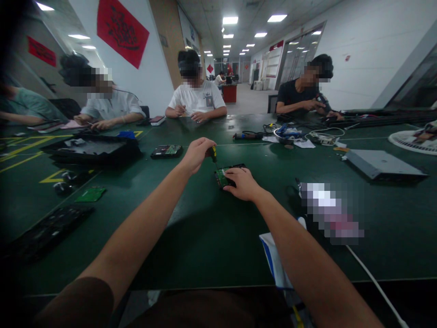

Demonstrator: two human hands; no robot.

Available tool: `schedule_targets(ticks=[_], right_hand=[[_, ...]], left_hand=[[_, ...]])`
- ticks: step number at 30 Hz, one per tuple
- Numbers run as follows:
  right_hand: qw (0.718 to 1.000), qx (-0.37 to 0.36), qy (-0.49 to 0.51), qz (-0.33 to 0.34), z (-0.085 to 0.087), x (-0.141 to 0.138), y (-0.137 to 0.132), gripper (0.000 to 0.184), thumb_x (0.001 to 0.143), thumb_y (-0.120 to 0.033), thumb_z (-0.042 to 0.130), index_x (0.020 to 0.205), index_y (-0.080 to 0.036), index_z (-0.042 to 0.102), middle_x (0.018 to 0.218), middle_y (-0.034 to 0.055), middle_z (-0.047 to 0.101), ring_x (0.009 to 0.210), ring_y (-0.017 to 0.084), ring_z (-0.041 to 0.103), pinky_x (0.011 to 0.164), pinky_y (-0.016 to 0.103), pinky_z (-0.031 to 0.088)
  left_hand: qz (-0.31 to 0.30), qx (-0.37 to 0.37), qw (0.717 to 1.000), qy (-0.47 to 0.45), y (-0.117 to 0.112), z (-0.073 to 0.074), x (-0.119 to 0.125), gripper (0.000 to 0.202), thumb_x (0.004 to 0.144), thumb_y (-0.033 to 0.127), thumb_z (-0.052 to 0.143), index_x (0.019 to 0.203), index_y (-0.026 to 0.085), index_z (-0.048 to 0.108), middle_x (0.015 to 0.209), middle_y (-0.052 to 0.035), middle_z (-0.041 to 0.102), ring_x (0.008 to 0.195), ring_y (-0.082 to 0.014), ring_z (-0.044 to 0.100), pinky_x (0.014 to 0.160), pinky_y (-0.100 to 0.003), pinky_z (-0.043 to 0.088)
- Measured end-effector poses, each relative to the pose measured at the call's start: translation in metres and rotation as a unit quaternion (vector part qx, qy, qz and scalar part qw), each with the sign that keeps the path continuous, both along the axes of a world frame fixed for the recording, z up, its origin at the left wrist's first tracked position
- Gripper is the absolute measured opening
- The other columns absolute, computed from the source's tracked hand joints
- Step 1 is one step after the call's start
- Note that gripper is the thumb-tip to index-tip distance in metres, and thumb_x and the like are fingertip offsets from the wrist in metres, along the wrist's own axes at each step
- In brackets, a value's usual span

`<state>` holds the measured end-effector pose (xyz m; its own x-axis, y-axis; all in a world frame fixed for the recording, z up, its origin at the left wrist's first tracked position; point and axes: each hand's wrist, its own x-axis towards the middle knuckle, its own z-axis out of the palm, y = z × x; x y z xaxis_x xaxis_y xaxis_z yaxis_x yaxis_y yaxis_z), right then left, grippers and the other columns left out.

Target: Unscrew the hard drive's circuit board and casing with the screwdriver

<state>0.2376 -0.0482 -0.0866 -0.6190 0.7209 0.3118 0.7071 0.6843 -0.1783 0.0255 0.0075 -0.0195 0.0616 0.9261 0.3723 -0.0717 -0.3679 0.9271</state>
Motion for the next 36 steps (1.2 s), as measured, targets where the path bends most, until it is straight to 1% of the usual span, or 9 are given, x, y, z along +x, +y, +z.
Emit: schedule_targets(ticks=[7,13,17,21,23,26,30,32,36], right_hand=[[1.000,0.007,-0.010,-0.014,-0.001,-0.002,-0.005,0.047,0.094,-0.043,0.063,0.136,-0.021,0.063,0.144,0.0128,0.061,0.137,0.031,0.051,0.114,0.055,0.031],[1.000,0.013,-0.007,-0.011,-0.003,-0.002,-0.004,0.047,0.094,-0.043,0.063,0.135,-0.021,0.063,0.144,0.0131,0.061,0.137,0.031,0.051,0.114,0.053,0.032],[1.000,0.015,-0.004,-0.006,-0.002,-0.002,-0.004,0.046,0.094,-0.044,0.063,0.134,-0.021,0.065,0.143,0.0132,0.062,0.136,0.030,0.053,0.113,0.052,0.034],[1.000,0.015,-0.006,-0.009,-0.001,-0.001,-0.005,0.047,0.095,-0.045,0.062,0.135,-0.020,0.064,0.144,0.0128,0.062,0.136,0.031,0.053,0.112,0.053,0.035],[1.000,0.014,-0.007,-0.006,-0.001,-0.001,-0.005,0.048,0.095,-0.046,0.062,0.135,-0.020,0.064,0.144,0.0130,0.062,0.136,0.031,0.054,0.112,0.053,0.036],[1.000,0.014,-0.006,-0.004,-0.001,-0.001,-0.005,0.048,0.094,-0.046,0.063,0.135,-0.020,0.065,0.144,0.0127,0.062,0.136,0.031,0.055,0.113,0.053,0.037],[1.000,0.014,-0.004,-0.012,-0.001,-0.001,-0.005,0.047,0.094,-0.046,0.064,0.135,-0.022,0.065,0.144,0.0118,0.062,0.136,0.031,0.055,0.114,0.055,0.036],[1.000,0.014,-0.006,-0.009,-0.001,-0.001,-0.004,0.048,0.094,-0.047,0.064,0.134,-0.021,0.066,0.144,0.0120,0.062,0.136,0.031,0.055,0.113,0.052,0.039],[1.000,0.020,-0.013,-0.006,0.000,-0.001,-0.004,0.050,0.094,-0.048,0.064,0.135,-0.020,0.066,0.145,0.0119,0.062,0.135,0.031,0.056,0.111,0.050,0.042]], left_hand=[[-0.017,-0.002,1.000,-0.001,-0.007,0.008,-0.001,0.010,0.078,0.025,0.071,0.078,0.017,0.065,0.073,-0.0012,0.064,0.066,-0.0117,0.058,0.063,-0.025,0.047],[-0.077,-0.061,0.991,-0.089,-0.009,0.005,0.000,0.015,0.080,0.030,0.065,0.084,0.016,0.064,0.079,-0.0057,0.072,0.075,-0.0173,0.070,0.074,-0.031,0.054],[-0.046,-0.053,0.993,-0.099,-0.005,0.000,0.002,0.015,0.082,0.030,0.061,0.083,0.016,0.065,0.079,-0.0052,0.072,0.076,-0.0170,0.069,0.073,-0.030,0.054],[0.049,0.026,0.998,-0.014,0.001,-0.002,0.000,0.010,0.083,0.025,0.063,0.077,0.018,0.067,0.077,-0.0023,0.068,0.069,-0.0127,0.061,0.065,-0.024,0.049],[0.077,0.060,0.995,0.023,0.002,-0.001,-0.001,0.010,0.084,0.022,0.063,0.077,0.018,0.068,0.075,-0.0021,0.067,0.068,-0.0124,0.059,0.065,-0.024,0.047],[0.050,0.050,0.997,0.015,0.002,-0.001,-0.001,0.009,0.087,0.018,0.059,0.084,0.019,0.067,0.077,-0.0026,0.069,0.070,-0.0135,0.063,0.067,-0.025,0.049],[0.000,0.002,0.997,-0.072,0.001,-0.003,0.003,0.014,0.091,0.016,0.052,0.094,0.020,0.065,0.085,-0.0031,0.072,0.075,-0.0140,0.068,0.072,-0.027,0.052],[0.001,0.003,0.996,-0.091,0.002,-0.005,0.005,0.016,0.091,0.016,0.052,0.093,0.020,0.067,0.088,-0.0029,0.071,0.078,-0.0131,0.068,0.072,-0.026,0.052],[0.028,0.049,0.997,-0.051,0.000,-0.008,0.007,0.012,0.092,0.025,0.063,0.090,0.021,0.073,0.086,-0.0013,0.069,0.077,-0.0117,0.063,0.071,-0.023,0.049]])
